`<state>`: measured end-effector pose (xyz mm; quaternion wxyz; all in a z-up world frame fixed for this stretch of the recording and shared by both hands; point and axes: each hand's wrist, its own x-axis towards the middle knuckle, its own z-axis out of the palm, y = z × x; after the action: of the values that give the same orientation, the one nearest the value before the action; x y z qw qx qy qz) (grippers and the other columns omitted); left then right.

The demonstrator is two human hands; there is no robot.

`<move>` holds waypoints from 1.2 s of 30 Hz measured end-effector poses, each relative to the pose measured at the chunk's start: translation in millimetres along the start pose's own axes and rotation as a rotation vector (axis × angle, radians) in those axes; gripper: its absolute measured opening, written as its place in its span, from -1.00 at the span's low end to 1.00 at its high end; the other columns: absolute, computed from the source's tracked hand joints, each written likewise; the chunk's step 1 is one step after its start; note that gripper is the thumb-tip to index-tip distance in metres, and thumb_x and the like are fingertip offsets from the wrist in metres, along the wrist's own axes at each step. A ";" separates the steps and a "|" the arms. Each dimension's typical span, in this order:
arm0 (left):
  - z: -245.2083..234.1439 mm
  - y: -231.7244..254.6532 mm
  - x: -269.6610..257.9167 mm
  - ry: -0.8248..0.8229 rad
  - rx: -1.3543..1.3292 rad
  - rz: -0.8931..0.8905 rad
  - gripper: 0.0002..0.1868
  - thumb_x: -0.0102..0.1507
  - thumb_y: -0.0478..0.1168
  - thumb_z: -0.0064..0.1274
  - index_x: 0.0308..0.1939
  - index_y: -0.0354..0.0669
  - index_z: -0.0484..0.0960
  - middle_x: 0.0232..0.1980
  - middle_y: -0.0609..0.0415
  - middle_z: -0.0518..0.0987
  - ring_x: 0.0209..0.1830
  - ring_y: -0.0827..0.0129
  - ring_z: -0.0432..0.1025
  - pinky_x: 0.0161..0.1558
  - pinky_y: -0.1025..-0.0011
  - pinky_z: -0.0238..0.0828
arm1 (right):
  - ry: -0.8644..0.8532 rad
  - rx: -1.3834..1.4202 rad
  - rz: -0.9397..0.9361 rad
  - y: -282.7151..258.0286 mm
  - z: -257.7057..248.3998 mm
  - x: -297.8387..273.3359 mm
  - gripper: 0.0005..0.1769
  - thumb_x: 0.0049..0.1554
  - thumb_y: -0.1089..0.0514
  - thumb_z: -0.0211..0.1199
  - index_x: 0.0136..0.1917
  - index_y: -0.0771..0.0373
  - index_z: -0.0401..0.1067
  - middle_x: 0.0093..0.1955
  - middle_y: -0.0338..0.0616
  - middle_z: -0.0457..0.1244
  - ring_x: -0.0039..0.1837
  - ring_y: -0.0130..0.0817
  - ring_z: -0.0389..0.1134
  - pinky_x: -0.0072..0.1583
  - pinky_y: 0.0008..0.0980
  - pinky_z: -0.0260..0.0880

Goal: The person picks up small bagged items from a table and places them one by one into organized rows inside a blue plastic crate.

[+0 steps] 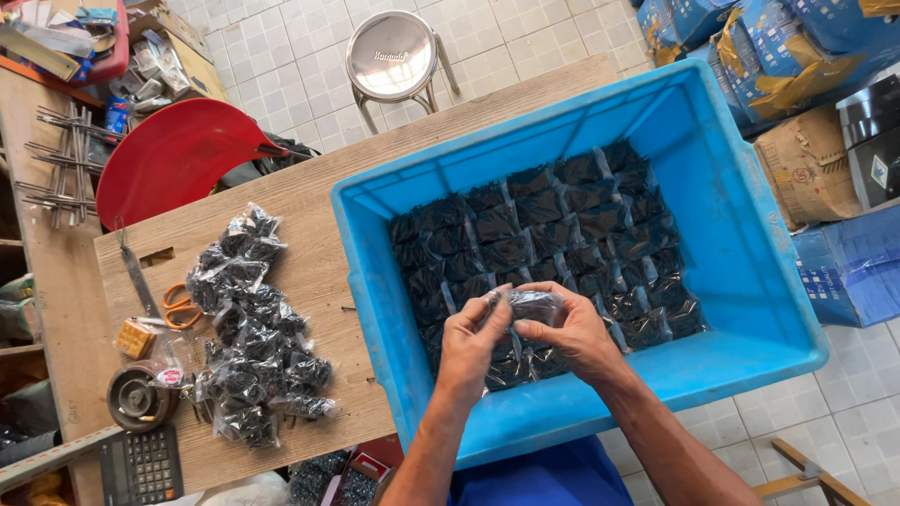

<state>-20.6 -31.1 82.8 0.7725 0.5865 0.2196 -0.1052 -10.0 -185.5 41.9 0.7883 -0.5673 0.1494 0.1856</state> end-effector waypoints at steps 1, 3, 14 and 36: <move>-6.9 -5.8 2.2 0.001 0.000 0.001 -0.69 0.33 -0.07 0.32 0.00 -0.22 0.83 0.07 0.06 0.71 -0.12 0.64 0.48 -0.17 0.66 0.59 | -0.001 0.000 0.000 0.3 -0.4 -0.1 -0.32 -0.15 0.37 0.69 0.25 0.46 0.58 -0.06 0.11 0.51 -0.03 -0.30 0.51 0.04 -0.28 0.57; -19.6 -17.5 7.0 -0.033 0.168 0.142 -0.72 0.32 -0.15 0.36 0.07 -0.14 0.85 -0.01 -0.02 0.72 -0.04 0.57 0.44 -0.04 0.45 0.56 | 0.037 -0.044 -0.029 0.1 -2.0 -0.2 -0.32 -0.14 0.41 0.68 0.27 0.47 0.57 -0.06 0.13 0.51 -0.01 -0.31 0.50 0.04 -0.26 0.58; -13.9 -20.7 11.5 0.098 -0.088 0.056 -0.80 0.41 -0.17 0.23 -0.17 -0.24 0.79 -0.34 0.04 0.67 -0.28 0.50 0.49 -0.20 0.49 0.52 | 0.088 -0.070 -0.087 0.0 5.2 -5.8 -0.27 -0.13 0.37 0.69 0.31 0.45 0.54 -0.05 0.09 0.51 0.00 -0.34 0.52 0.04 -0.28 0.62; -15.5 -32.1 9.5 0.041 -0.053 -0.063 -0.82 0.37 -0.17 0.29 -0.12 -0.24 0.79 -0.35 0.04 0.68 -0.31 0.44 0.61 -0.32 0.47 0.68 | 0.043 -0.283 -0.170 -6.0 6.0 -14.1 -0.10 -0.05 0.19 0.67 0.51 0.29 0.42 0.12 0.09 0.50 0.21 -0.27 0.49 0.27 -0.12 0.53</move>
<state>-29.1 -24.7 47.5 0.7794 0.5606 0.2565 -0.1115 -19.6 -183.2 55.0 0.7101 -0.6871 0.0900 0.1250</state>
